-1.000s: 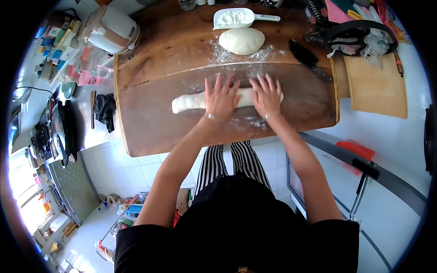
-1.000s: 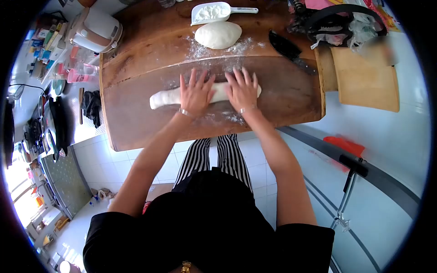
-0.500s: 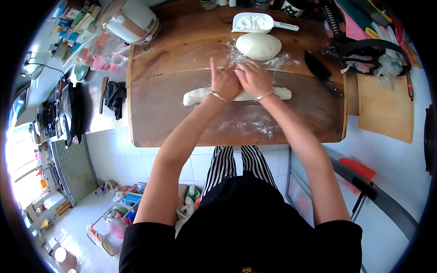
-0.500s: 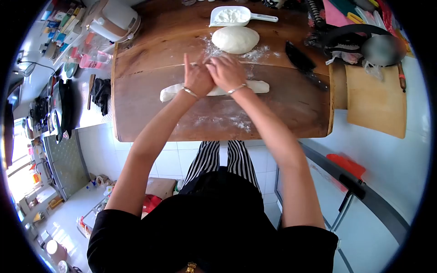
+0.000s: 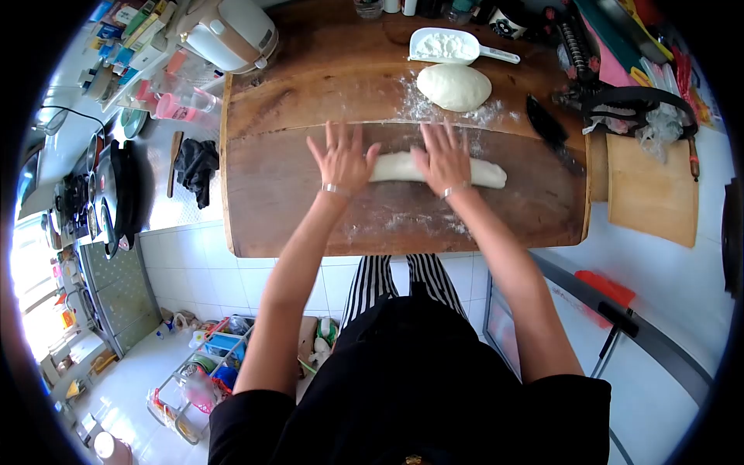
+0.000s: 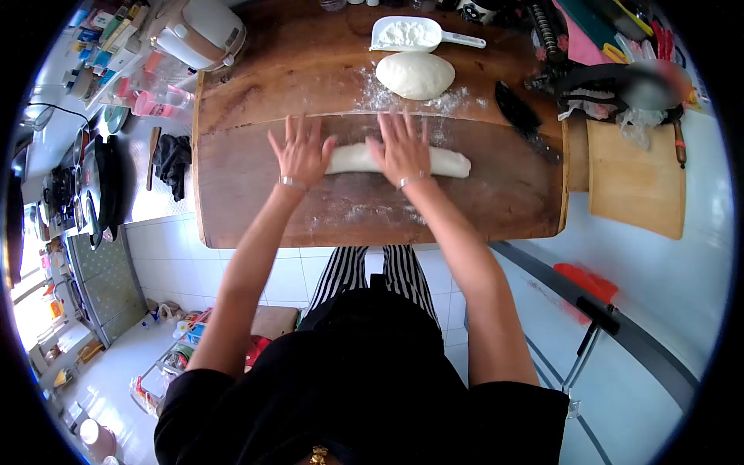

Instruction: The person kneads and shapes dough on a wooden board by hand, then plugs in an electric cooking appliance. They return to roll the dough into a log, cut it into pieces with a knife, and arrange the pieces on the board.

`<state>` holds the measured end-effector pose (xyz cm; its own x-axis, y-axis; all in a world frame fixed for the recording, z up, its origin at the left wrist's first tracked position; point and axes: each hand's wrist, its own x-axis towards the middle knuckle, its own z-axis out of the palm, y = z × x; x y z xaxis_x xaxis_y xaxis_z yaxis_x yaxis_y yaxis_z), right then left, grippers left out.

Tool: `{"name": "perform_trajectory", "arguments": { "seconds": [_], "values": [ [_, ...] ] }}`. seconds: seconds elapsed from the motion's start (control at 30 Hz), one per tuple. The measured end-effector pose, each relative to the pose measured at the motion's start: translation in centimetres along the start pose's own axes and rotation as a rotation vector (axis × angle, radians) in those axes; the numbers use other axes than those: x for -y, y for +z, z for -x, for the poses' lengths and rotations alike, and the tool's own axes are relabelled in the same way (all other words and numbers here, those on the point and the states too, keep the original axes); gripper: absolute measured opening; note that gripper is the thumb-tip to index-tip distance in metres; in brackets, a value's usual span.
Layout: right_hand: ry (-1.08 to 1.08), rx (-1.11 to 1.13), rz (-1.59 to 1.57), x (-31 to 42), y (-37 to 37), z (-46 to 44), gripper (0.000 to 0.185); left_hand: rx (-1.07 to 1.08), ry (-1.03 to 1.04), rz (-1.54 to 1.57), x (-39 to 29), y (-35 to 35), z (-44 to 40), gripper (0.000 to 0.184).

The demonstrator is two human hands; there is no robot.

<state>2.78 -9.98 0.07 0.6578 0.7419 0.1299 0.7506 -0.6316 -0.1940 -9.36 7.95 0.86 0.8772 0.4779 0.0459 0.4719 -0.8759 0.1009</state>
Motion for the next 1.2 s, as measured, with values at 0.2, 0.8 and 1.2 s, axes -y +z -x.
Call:
{"name": "perform_trajectory", "arguments": {
  "seconds": [0.2, 0.8, 1.2],
  "values": [
    [-0.097, 0.110, 0.053, -0.4, -1.3, 6.6, 0.058, -0.087, 0.740, 0.339, -6.0, 2.7, -1.2, 0.054],
    [-0.349, 0.560, -0.053, -7.5, -10.6, 2.8, 0.034, 1.338, 0.513, 0.864, -9.8, 0.0, -3.3, 0.031],
    [-0.416, 0.292, -0.063, -13.2, -7.7, 2.8, 0.030, 1.236, 0.480, 0.594, -2.3, -3.3, -5.6, 0.028]
  ]
}}
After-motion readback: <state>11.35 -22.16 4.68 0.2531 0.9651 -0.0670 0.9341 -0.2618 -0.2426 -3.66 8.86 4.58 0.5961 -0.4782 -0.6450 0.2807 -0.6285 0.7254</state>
